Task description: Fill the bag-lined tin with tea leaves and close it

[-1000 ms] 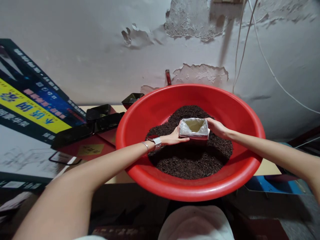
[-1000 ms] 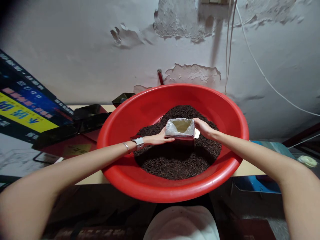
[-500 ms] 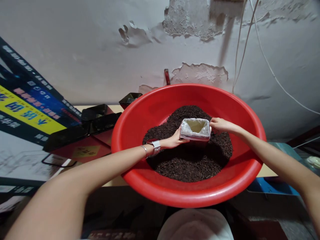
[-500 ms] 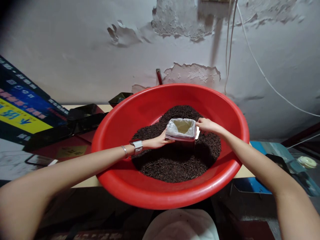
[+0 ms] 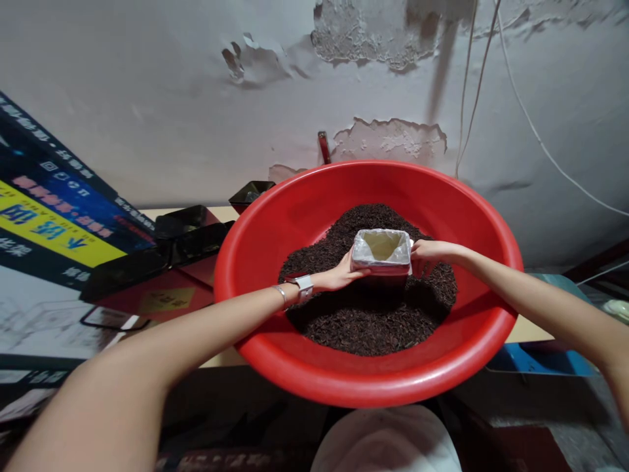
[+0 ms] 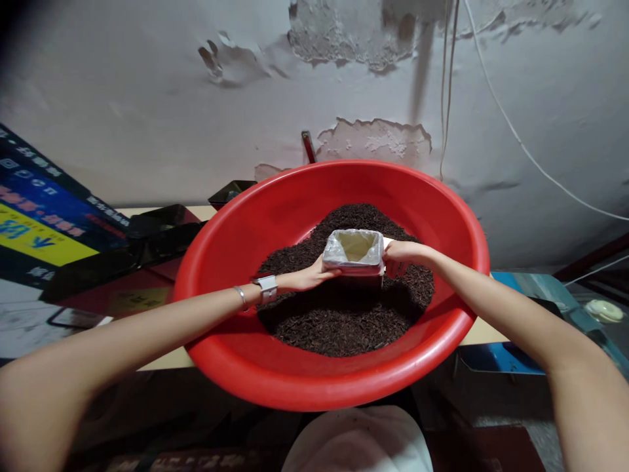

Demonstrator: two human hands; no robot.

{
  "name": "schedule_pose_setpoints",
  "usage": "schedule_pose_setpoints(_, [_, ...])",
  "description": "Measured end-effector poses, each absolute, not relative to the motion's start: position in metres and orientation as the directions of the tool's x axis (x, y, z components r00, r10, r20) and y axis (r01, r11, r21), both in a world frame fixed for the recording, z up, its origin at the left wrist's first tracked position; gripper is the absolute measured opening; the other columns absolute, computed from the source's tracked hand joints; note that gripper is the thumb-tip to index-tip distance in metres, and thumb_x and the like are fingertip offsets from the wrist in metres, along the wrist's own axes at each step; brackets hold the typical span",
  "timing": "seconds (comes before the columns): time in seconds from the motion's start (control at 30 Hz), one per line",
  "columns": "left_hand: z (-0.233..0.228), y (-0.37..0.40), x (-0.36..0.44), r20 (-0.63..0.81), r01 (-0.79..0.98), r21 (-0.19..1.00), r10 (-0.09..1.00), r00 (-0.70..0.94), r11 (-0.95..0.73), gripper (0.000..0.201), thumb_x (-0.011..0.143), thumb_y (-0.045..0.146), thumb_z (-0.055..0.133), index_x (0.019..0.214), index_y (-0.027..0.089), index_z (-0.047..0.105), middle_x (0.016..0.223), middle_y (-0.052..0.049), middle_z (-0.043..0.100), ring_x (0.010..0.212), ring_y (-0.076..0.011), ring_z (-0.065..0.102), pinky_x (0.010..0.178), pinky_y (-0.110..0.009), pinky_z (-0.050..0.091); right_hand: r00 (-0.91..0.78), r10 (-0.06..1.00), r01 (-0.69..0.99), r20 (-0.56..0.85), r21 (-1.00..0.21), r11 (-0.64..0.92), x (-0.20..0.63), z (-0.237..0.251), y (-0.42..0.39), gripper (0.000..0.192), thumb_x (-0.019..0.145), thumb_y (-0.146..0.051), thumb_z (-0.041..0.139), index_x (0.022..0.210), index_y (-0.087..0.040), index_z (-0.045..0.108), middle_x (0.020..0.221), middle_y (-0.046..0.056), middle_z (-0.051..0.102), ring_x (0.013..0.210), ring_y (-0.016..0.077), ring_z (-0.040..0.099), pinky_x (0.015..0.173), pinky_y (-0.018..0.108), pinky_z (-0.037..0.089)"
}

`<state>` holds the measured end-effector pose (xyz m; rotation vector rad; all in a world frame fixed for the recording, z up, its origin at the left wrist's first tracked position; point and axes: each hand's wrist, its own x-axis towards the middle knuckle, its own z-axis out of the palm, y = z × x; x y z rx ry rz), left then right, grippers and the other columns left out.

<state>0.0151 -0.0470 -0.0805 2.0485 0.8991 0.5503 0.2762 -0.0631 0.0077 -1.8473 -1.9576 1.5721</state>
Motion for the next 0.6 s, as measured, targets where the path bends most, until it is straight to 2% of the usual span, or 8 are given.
schedule_pose_setpoints(0.13, [-0.095,-0.045,0.01,0.063,0.467,0.73,0.729,0.681,-0.499,0.106,0.073,0.08,0.05,0.151,0.014,0.025,0.155,-0.014,0.029,0.147,-0.0329,0.011,0.122,-0.044,-0.001,-0.233,0.79,0.769,-0.567,-0.605,-0.207,0.271,-0.005,-0.067,0.02,0.082,-0.019,0.049,0.065,-0.017,0.059,0.056,0.004,0.063,0.055,0.0149,0.061,0.059,0.028,0.051])
schedule_pose_setpoints(0.27, [-0.088,-0.049,0.008,-0.111,0.643,0.595,0.743,0.66,-0.482,0.1,0.073,0.077,0.053,0.15,0.017,0.031,0.157,-0.016,0.028,0.147,-0.0361,0.013,0.119,-0.053,-0.005,-0.172,0.816,0.815,-0.551,-0.545,-0.196,0.266,-0.017,-0.072,0.028,0.084,-0.018,0.045,0.058,-0.017,0.054,0.05,0.004,0.058,0.051,0.0148,0.058,0.057,0.029,0.052])
schedule_pose_setpoints(0.33, [-0.076,-0.049,0.008,-0.181,0.678,0.571,0.734,0.655,-0.464,0.1,0.071,0.075,0.057,0.15,0.019,0.033,0.158,-0.016,0.027,0.148,-0.0378,0.012,0.116,-0.059,-0.007,-0.16,0.821,0.84,-0.549,-0.512,-0.179,0.265,-0.018,-0.072,0.029,0.085,-0.017,0.045,0.057,-0.017,0.053,0.05,0.004,0.058,0.05,0.0146,0.058,0.057,0.029,0.052])
schedule_pose_setpoints(0.4, [-0.058,-0.045,0.004,-0.203,0.613,0.638,0.666,0.718,-0.466,0.095,0.07,0.069,0.064,0.147,0.021,0.039,0.157,-0.014,0.031,0.147,-0.0353,0.019,0.118,-0.056,0.002,-0.159,0.821,0.87,-0.548,-0.471,-0.146,0.267,-0.014,-0.07,0.026,0.083,-0.015,0.048,0.058,-0.016,0.056,0.051,0.005,0.06,0.051,0.0156,0.06,0.057,0.029,0.052])
schedule_pose_setpoints(0.5, [-0.027,-0.034,-0.008,-0.209,0.487,0.771,0.559,0.802,-0.41,0.074,0.068,0.05,0.073,0.135,0.023,0.054,0.143,-0.008,0.053,0.136,-0.0284,0.042,0.116,-0.044,0.027,-0.122,0.876,0.918,-0.466,-0.389,-0.079,0.276,0.0,-0.064,0.017,0.078,-0.012,0.054,0.063,-0.015,0.061,0.058,0.009,0.064,0.06,0.021,0.064,0.063,0.033,0.052])
schedule_pose_setpoints(0.53, [-0.017,-0.03,-0.012,-0.211,0.484,0.787,0.57,0.794,-0.382,0.066,0.067,0.043,0.074,0.128,0.023,0.059,0.135,-0.006,0.06,0.129,-0.0271,0.05,0.112,-0.042,0.033,-0.097,0.913,0.93,-0.397,-0.362,-0.059,0.279,0.007,-0.063,0.014,0.078,-0.012,0.054,0.068,-0.014,0.063,0.066,0.012,0.067,0.069,0.0241,0.066,0.068,0.035,0.052])
schedule_pose_setpoints(0.6, [-0.002,-0.023,-0.015,-0.17,0.507,0.801,0.691,0.702,-0.318,0.052,0.069,0.036,0.069,0.117,0.02,0.065,0.122,-0.007,0.068,0.115,-0.0252,0.06,0.103,-0.04,0.043,-0.046,0.979,0.946,-0.198,-0.324,-0.021,0.284,0.022,-0.061,0.015,0.083,-0.015,0.051,0.084,-0.013,0.066,0.089,0.017,0.07,0.091,0.0285,0.066,0.081,0.039,0.049])
